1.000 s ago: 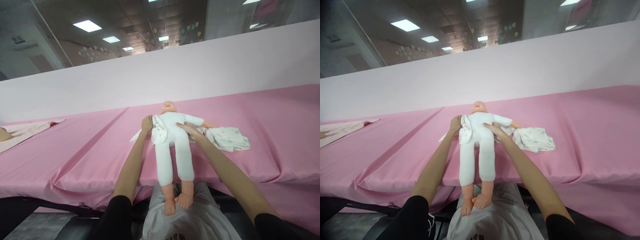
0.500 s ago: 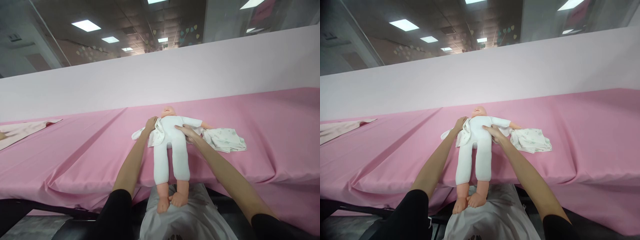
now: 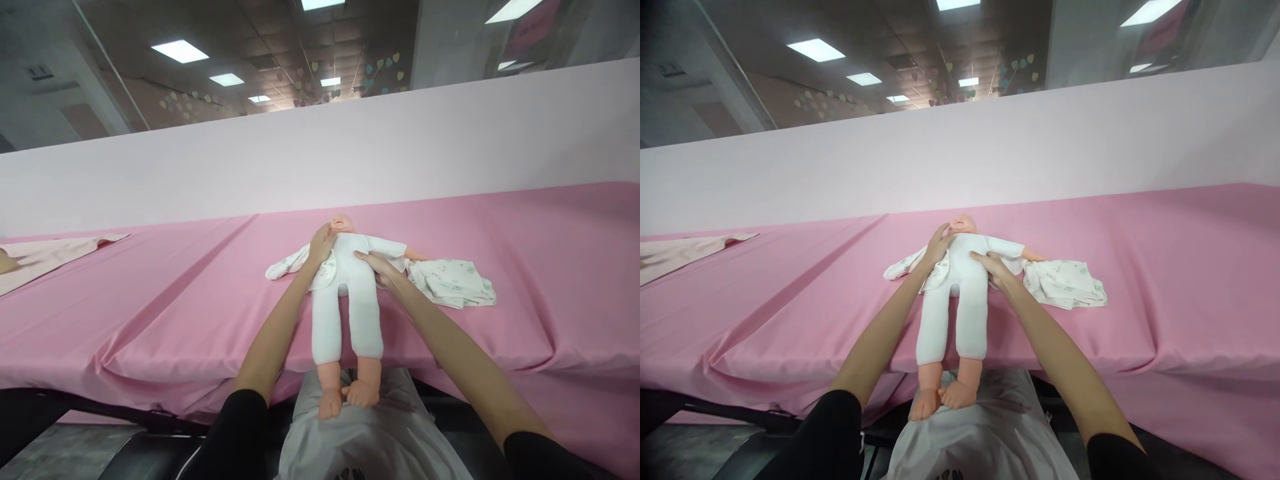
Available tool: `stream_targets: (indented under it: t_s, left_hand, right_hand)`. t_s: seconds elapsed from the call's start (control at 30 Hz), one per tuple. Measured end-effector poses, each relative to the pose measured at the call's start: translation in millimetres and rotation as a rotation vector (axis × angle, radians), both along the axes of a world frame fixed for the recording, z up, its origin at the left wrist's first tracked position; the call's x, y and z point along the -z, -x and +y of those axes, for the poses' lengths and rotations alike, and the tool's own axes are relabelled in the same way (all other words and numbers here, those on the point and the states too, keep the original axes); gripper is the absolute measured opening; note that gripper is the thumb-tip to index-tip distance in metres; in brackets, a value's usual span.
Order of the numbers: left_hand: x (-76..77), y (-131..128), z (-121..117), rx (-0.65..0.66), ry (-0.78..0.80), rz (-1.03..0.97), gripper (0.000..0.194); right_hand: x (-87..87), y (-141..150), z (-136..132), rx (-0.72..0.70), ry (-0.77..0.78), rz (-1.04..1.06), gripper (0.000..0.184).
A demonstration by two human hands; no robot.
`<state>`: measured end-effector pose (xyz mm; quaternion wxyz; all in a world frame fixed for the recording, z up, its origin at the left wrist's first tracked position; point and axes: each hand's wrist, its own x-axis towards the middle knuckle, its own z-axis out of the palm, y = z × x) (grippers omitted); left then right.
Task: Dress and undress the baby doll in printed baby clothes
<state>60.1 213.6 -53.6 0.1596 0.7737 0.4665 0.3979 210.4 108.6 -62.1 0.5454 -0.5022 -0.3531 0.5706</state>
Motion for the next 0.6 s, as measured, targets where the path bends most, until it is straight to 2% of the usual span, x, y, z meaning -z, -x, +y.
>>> stream_targets:
  t_s: [0.17,0.27,0.33,0.4,0.47,0.6]
  left_hand:
    - [-8.9,-21,-21,0.133,-0.151,0.155,0.049]
    - [-15.3,-39,-33,0.201,-0.284,0.320,0.047]
    - [-18.9,-52,-35,0.252,-0.318,0.421,0.047]
    - [-21.9,-64,-33,0.313,-0.276,0.500,0.054]
    - [-24.8,-74,-30,0.360,-0.170,0.565,0.057]
    - [-31.0,-86,-26,0.372,-0.021,0.685,0.049]
  right_hand:
    - [-1.9,0,0,-0.041,0.012,-0.001,0.017]
    - [5.7,-3,7,-0.106,-0.027,-0.027,0.021]
    - [12.2,-5,13,-0.123,-0.061,-0.063,0.023]
    - [18.0,-6,17,-0.117,-0.087,-0.104,0.027]
    - [22.5,-7,20,-0.082,-0.119,-0.178,0.030]
    - [29.0,-12,29,0.074,-0.198,-0.516,0.030]
